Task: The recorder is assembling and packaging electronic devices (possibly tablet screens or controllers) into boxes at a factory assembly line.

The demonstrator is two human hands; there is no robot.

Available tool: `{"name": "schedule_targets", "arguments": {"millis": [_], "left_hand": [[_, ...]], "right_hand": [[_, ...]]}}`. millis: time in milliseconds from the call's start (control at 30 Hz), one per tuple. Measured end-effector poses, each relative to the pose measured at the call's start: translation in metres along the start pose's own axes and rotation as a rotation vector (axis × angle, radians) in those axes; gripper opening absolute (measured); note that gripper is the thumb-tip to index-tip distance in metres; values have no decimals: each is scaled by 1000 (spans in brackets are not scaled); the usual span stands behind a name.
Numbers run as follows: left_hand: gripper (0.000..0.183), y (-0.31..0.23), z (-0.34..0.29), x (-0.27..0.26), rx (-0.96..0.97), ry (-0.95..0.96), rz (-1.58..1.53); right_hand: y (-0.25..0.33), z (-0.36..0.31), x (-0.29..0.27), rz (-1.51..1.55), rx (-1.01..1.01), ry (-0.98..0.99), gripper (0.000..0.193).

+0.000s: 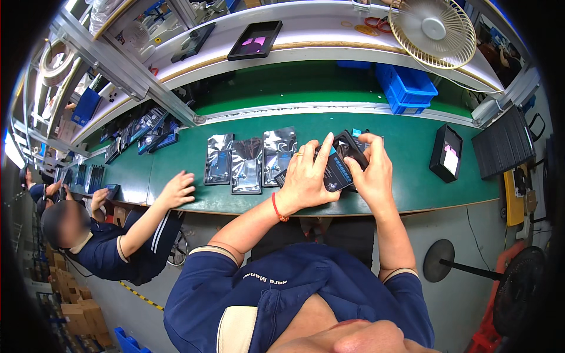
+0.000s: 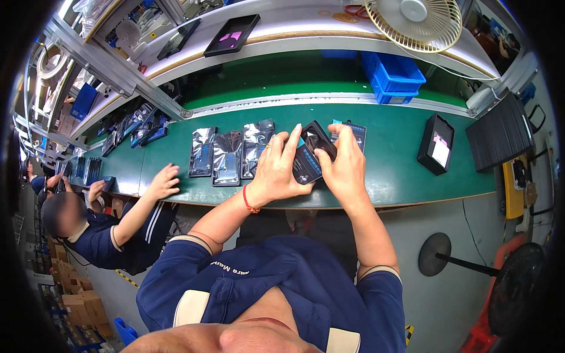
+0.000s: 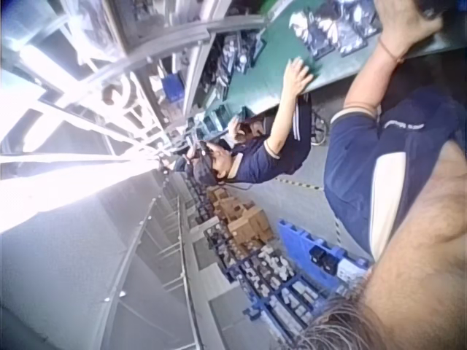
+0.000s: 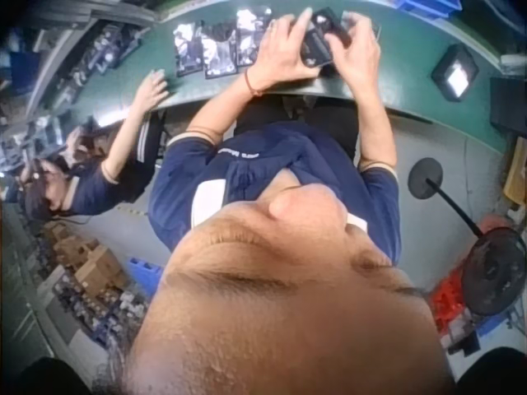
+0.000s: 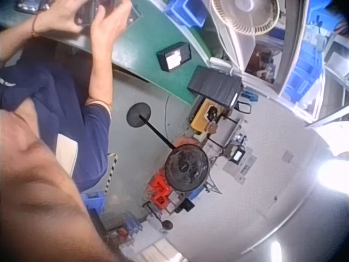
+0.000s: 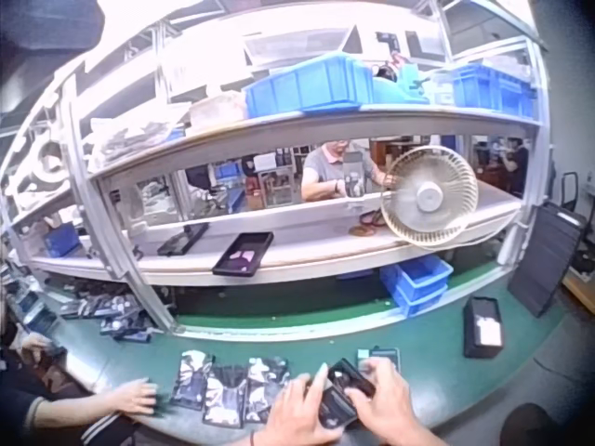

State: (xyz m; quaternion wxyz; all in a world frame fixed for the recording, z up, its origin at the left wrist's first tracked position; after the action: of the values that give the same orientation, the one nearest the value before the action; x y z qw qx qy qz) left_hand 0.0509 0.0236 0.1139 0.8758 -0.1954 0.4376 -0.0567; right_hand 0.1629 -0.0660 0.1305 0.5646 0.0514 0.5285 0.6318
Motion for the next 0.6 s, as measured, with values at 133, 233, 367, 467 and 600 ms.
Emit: {"name": "schedule_targets", "arguments": {"millis": [133,233,367,467,600], "left_hand": [[112,3,1,-1,-18,-19,-106],[114,1,1,-3,10,-23,-148],[118,4,6,-11,29,-57,-221],[115,6,4,-11,37,-73,-218],[120,4,9,-13,10,-63,-256]], "right_hand": [[15,-9,-4,18,-268,-128,19],[22,-7,-5,55,-322,-88,15],[20,-7,-1,64,-409,106,23],[18,-10,4,42,-428,204,25],[-2,-17,15,463,-309,168,42]]}}
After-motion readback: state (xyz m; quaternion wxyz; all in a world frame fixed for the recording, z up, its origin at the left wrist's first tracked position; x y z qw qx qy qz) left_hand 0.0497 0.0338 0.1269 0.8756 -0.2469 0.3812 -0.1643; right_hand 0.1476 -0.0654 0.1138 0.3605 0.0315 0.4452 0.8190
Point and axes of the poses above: each hand's wrist, its own z-axis towards the middle knuckle, its own x-axis out of the palm, y = z × x, the point moved 8 cm from there along z, towards the middle knuckle, and after that the axes turned 4 degrees about -z, right-handed, at the moved point
